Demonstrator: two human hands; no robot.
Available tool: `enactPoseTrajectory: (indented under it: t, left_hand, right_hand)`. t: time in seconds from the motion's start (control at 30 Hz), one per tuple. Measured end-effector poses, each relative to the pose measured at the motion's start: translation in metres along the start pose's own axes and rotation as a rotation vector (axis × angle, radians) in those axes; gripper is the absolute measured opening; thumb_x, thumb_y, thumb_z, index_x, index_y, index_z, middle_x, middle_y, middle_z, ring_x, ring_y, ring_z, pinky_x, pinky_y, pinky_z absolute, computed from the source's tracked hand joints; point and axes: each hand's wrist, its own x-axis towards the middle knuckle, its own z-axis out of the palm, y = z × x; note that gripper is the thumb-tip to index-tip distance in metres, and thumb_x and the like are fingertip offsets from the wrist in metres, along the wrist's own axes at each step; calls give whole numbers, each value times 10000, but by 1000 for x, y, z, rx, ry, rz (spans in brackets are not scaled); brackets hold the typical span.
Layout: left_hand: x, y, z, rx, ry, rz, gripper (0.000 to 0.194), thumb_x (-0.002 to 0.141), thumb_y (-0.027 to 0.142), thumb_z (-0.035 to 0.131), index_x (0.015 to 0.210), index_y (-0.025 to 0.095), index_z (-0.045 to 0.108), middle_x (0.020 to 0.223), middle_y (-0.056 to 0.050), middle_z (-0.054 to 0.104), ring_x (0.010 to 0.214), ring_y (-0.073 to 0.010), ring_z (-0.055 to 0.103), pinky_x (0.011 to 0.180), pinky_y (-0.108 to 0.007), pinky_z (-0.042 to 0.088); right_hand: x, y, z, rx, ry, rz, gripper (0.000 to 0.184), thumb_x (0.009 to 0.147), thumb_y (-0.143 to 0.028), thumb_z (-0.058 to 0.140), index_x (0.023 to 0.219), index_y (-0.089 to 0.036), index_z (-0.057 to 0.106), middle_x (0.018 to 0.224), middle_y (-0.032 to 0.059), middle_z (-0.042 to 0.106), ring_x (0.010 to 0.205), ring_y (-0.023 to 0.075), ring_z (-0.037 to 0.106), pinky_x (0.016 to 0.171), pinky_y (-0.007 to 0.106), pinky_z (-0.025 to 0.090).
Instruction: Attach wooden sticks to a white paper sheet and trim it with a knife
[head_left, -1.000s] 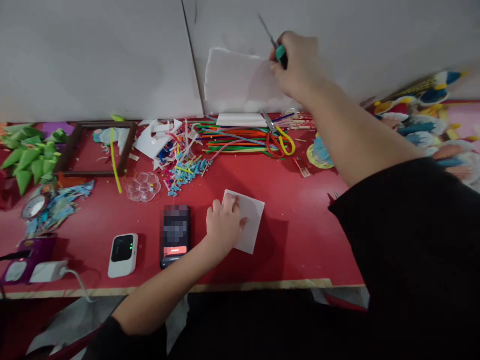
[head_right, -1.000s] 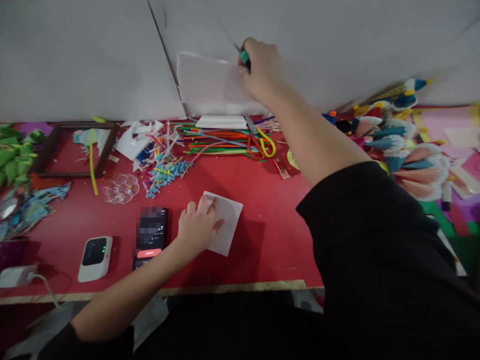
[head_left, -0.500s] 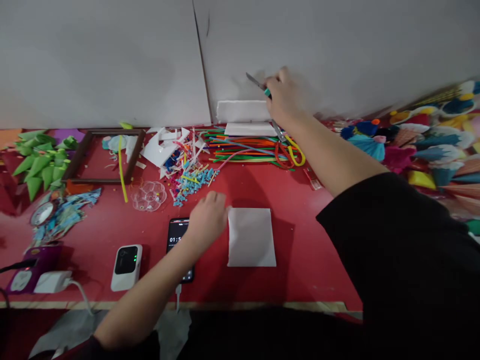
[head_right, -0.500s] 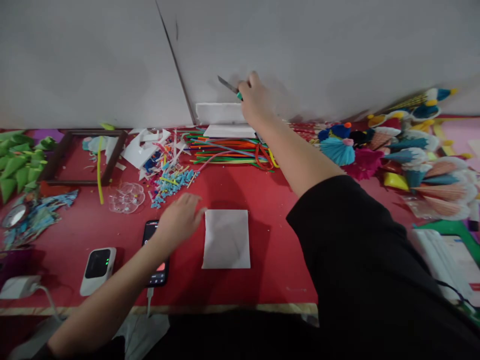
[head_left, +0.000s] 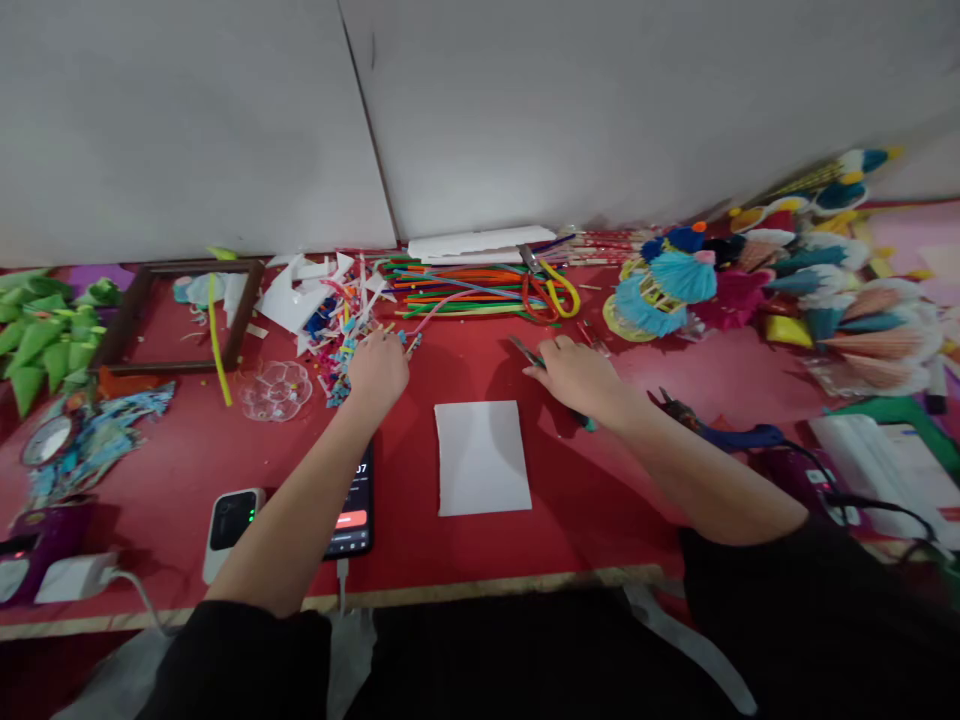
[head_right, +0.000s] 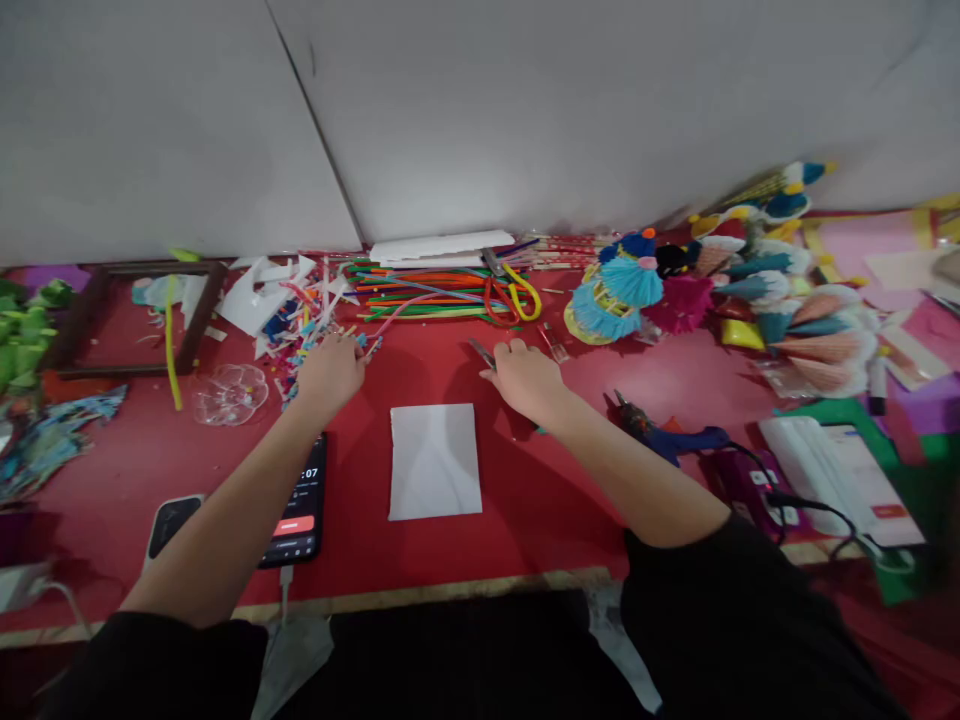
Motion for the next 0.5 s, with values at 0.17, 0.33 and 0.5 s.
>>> enactPoseTrajectory:
  t: [0.17,0.33,0.5]
  left_hand:
    - [3,-1,-2,-169,16,-69,387,942,395,617,1265,185,578,1280,-99,602,1091,-232,625,909,-452,557]
    - [1,-8,-6,-506,-13,-111,394,939,395,621,1268,183,575,1277,-97,603,1091,-234,625,907,-454,558]
    - [-12,-11,-3,-957,-168,-74,397,942,397,617,1269,177,573,1276,-99,603,1086,-233,627,906,-459,559]
  right_hand:
    - [28,22,-6,76,115,37,373,1021,-393,402,1201,-123,587,1236,181,615,1132,274,599,946,357,450]
    - [86,34,-14,111,168,162,417,980,-296,515,1297,-25,522,1271,240,591,1180,294,578,982,404,465]
    - [121,37,-9,130,119,194,414,935,-393,626,1271,-156,583,1274,115,600,1098,234,616,922,456,534]
